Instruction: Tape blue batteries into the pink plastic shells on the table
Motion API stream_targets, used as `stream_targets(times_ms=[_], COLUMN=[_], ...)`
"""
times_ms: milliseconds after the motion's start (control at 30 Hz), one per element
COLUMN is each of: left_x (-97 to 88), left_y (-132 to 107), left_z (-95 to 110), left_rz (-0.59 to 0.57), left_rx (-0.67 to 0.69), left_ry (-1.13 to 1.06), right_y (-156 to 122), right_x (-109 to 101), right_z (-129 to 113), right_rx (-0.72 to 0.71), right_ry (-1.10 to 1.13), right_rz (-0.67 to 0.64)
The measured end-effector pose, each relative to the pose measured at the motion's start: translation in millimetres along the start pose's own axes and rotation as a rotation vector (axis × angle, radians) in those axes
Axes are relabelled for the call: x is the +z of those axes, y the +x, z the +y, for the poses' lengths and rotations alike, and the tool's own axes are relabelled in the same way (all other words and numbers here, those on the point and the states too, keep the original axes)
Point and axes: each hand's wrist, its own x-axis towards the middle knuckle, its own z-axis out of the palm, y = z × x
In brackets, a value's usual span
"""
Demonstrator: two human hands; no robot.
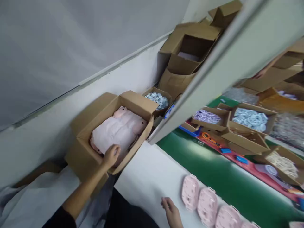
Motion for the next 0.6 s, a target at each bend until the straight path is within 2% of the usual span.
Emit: stream_targets(times_ms=[33, 100, 200, 267, 333, 433, 533, 600], left_x=[-10.8, -14.5, 7.7, 27.4, 45.2, 65.4, 76.1, 76.8], left_y=[42, 135, 264, 325, 362, 384, 387, 384], left_z=[-23, -64, -109, -131, -150, -171, -180, -178], left_rz=[-0.015, -0.049, -0.086, -0.091, -0.091, -0.125, -0.136, -0.097], left_rx=[-0.014, -0.035, -0.073, -0.090, -0.089, -0.035, 0.041, 0.029], left_ry=[0.022, 0.054, 0.105, 0.131, 0.147, 0.230, 0.312, 0.293], right_y=[7, 30, 85, 134, 193, 295, 382, 415], right_x=[20, 52, 79, 91, 107, 137, 162, 173], right_z=[-26, -82, -169, -222, -268, -311, -320, -312], right_rx=[-0.030, -0.094, -0.228, -0.358, -0.471, -0.493, -0.354, -0.279], right_ry=[-0.012, -0.045, -0.099, -0.188, -0.372, -0.751, -1.035, -1.147], right_rz=[-0.065, -0.154, -0.175, -0.158, -0.192, -0.369, -0.366, -0.356])
